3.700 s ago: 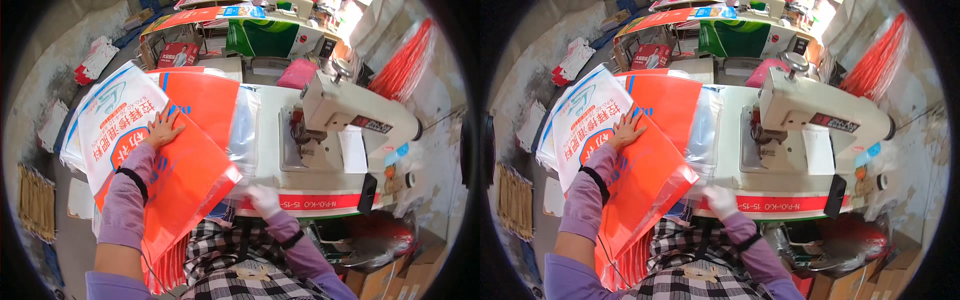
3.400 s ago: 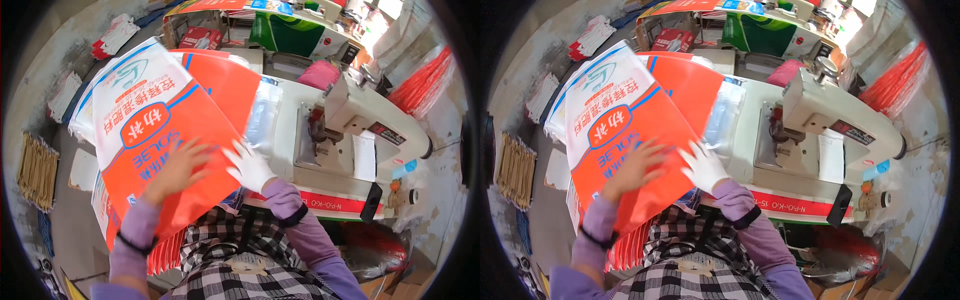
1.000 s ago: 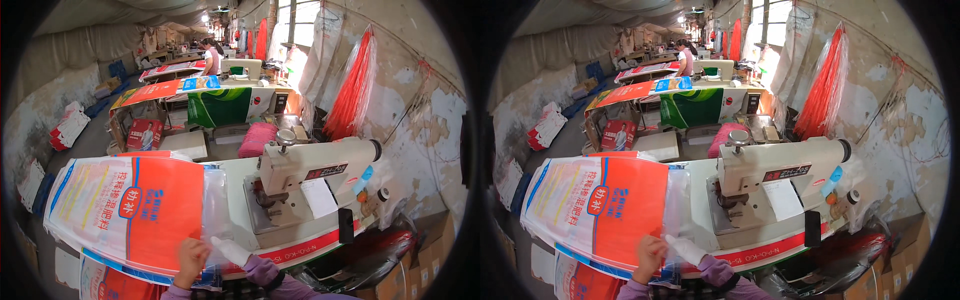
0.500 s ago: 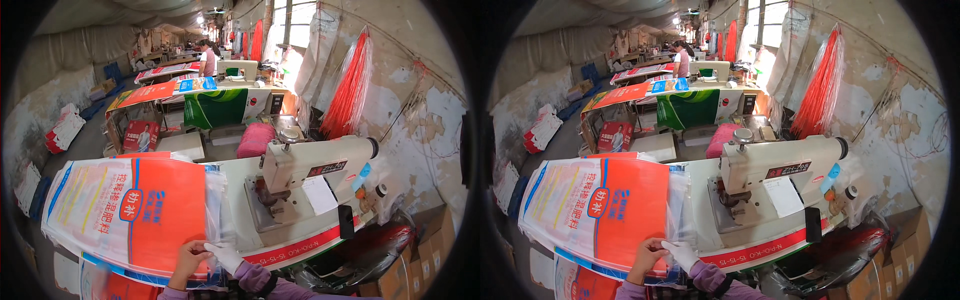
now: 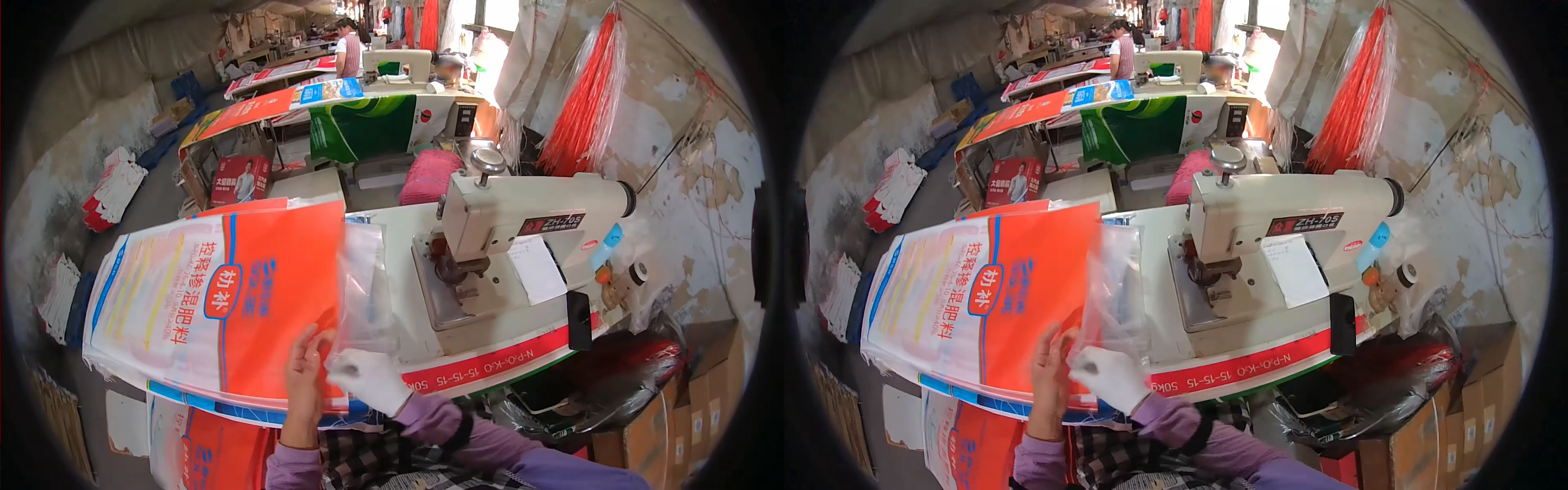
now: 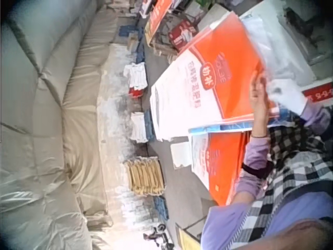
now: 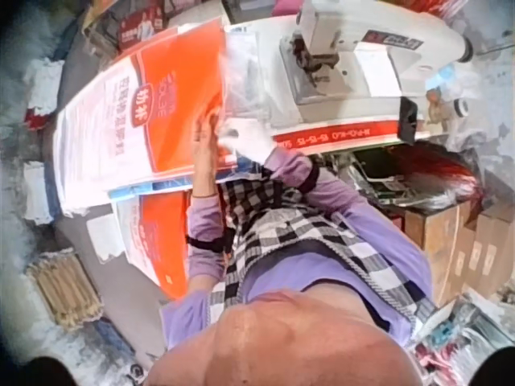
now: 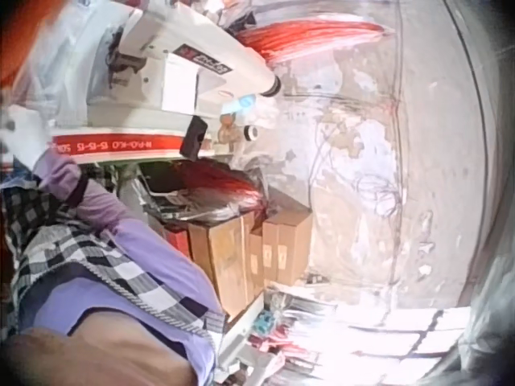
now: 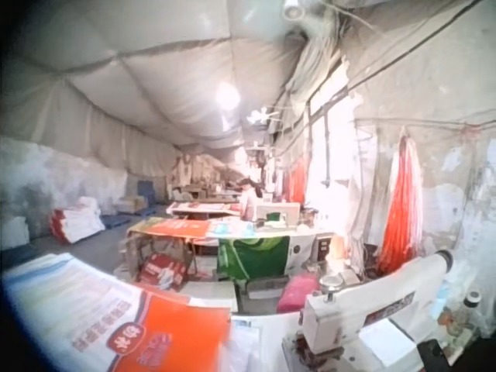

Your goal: Sealing the ends of large printed plastic fertilizer bags using an industrial sewing machine in a workshop environment.

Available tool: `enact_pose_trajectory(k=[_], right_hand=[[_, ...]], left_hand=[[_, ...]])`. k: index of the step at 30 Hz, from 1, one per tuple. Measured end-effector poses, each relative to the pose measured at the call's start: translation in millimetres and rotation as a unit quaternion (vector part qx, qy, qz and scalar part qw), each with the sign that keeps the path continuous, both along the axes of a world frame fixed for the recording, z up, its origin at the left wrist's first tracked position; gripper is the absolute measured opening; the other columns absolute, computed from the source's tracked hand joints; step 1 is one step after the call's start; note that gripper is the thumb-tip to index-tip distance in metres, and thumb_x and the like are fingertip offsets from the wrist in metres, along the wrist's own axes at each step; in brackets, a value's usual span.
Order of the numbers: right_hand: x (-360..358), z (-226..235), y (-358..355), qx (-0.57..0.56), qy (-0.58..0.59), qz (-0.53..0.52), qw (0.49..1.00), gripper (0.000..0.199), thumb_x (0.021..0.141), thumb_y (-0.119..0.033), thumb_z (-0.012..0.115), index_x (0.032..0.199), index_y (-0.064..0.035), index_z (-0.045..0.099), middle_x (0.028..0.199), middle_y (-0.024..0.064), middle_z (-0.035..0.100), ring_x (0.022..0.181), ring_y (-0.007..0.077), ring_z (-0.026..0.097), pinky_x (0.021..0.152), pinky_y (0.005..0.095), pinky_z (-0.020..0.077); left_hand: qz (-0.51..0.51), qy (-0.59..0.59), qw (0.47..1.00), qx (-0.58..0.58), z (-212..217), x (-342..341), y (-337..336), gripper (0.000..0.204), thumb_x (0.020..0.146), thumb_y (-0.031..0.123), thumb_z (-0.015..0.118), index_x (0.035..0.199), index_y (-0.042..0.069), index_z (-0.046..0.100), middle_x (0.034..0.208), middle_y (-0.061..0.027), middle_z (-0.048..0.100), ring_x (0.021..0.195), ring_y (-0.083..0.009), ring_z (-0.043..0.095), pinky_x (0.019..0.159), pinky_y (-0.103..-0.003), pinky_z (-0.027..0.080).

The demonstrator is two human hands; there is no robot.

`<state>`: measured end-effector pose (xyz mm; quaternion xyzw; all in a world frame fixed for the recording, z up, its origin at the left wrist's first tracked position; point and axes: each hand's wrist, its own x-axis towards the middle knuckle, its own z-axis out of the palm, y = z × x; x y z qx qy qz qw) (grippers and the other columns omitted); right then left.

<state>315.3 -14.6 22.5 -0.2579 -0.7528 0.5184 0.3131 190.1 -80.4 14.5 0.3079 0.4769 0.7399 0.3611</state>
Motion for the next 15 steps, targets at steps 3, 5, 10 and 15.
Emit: enact_pose_trajectory(k=[3,5,10,15], right_hand=[[-30,-6,-14,-0.096,0.084,-0.068,0.989,0.016,0.078,-0.012,0.074,0.086,-0.0014,0.065,0.077,0.0062,0.066,0.069,0.0125,0.062,0.067,0.0284,0.0498],[-22,-30,3,-0.076,0.066,-0.071,0.992,0.016,0.079,-0.013,0.074,0.086,-0.0017,0.065,0.078,0.0065,0.066,0.069,0.0124,0.062,0.067,0.0285,0.0498],[-21,-37,-7,-0.056,0.042,0.022,0.997,0.016,0.082,-0.015,0.070,0.089,-0.0028,0.064,0.079,0.0112,0.066,0.075,0.0190,0.065,0.071,0.0318,0.0505],[-15,-31,-12,0.140,0.091,0.081,0.983,0.012,0.085,-0.008,0.059,0.094,-0.0072,0.067,0.098,0.0099,0.065,0.096,0.0291,0.061,0.084,0.0372,0.0500]], left_hand=[[0.134,0.359,0.916,-0.117,-68,-20,-2,0.040,0.079,0.003,0.068,0.118,0.000,0.061,0.108,-0.0177,0.067,0.095,-0.0278,0.066,0.085,-0.040,0.051],[0.028,0.500,0.834,-0.232,-34,-9,-1,0.030,0.079,0.004,0.067,0.109,0.000,0.064,0.098,-0.0186,0.067,0.087,-0.0277,0.067,0.079,-0.041,0.052],[-0.045,0.400,0.869,-0.287,-11,-54,-18,0.018,0.086,0.012,0.059,0.076,-0.002,0.065,0.063,-0.0159,0.063,0.057,-0.0233,0.065,0.054,-0.037,0.049],[0.006,0.346,0.905,-0.247,4,-48,-24,0.022,0.094,0.014,0.054,0.082,-0.003,0.062,0.057,-0.0067,0.054,0.053,-0.0106,0.053,0.050,-0.028,0.041]])
